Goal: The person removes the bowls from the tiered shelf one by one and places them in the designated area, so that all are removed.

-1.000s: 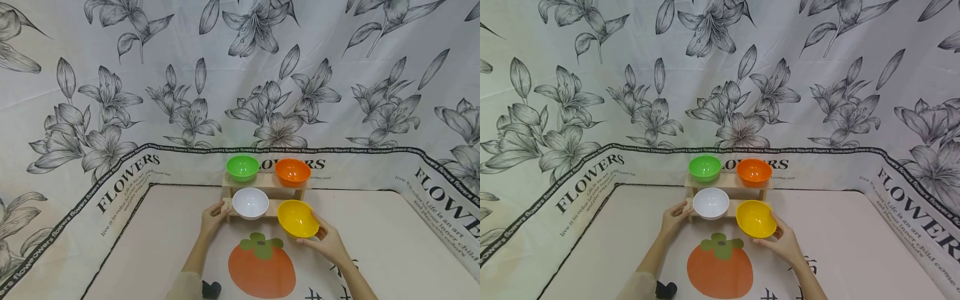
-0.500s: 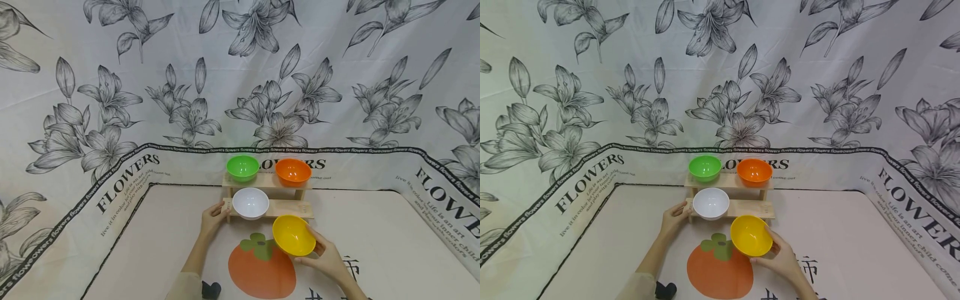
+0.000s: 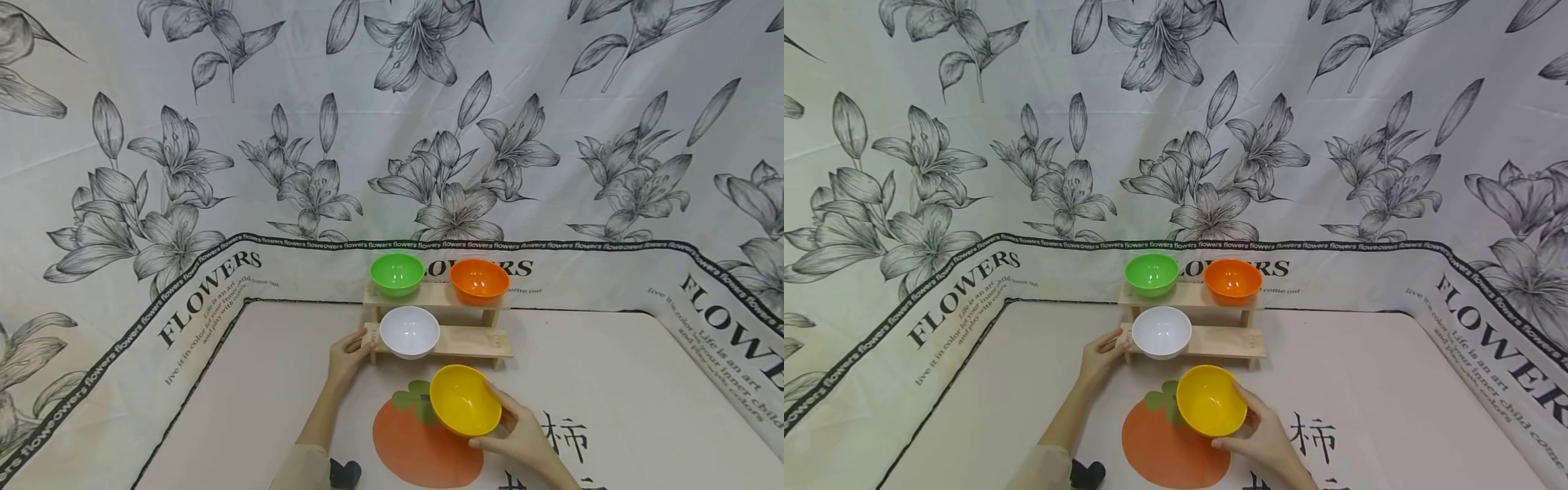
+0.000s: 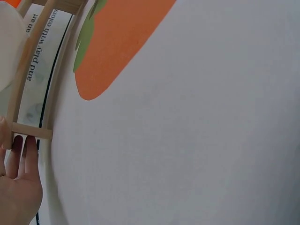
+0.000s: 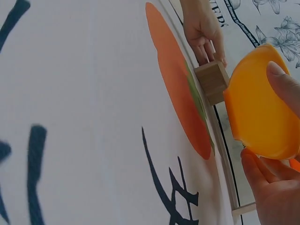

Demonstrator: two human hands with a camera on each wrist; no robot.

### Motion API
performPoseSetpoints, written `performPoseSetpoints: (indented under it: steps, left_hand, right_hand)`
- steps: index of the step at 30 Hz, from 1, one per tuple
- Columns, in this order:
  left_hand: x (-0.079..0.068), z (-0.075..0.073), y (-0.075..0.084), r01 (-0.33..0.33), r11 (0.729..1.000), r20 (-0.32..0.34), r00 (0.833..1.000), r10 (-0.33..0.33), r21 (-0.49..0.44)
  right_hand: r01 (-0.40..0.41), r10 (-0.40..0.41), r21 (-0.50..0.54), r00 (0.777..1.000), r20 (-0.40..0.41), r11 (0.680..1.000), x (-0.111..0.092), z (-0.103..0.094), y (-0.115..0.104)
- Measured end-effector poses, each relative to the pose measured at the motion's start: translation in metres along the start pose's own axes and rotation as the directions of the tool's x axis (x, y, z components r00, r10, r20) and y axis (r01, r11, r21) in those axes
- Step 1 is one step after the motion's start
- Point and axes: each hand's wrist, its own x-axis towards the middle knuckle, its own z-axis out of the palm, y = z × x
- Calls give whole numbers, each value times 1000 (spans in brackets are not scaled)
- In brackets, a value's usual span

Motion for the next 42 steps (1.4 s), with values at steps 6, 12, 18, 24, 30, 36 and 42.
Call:
performPoseSetpoints:
  steps: [6, 12, 18, 24, 30, 36, 42]
  left_hand:
    - [6, 0, -16, 6, 1000, -22, 1000, -6, 5]
    - [7, 0, -18, 11, 1000, -28, 1000, -11, 4]
    - [3, -2, -10, 28, 1000, -21, 999, -29, -13]
    - [-7, 1, 13, 32, 999, -11, 999, -31, 8]
    - [-9, 2, 18, 45, 999, -14, 999, -45, -2]
    - [0, -1, -1, 42, 999, -14, 999, -42, 10]
    - [6, -1, -16, 37, 998, -43, 998, -35, 50]
  right_hand:
    - [-84, 83, 45, 996, 26, 995, 0, 12, -2]
    - [-54, 48, 90, 996, 73, 994, 4, 27, 0]
    - [18, -28, 90, 992, 119, 996, 9, 44, 6]
    - [-17, 7, 79, 991, 133, 997, 17, 57, 6]
    - [-85, 65, 107, 982, 180, 991, 21, 68, 7]
    - [-130, 109, 107, 978, 180, 986, 24, 79, 2]
    - [-127, 112, 71, 978, 178, 989, 27, 86, 1]
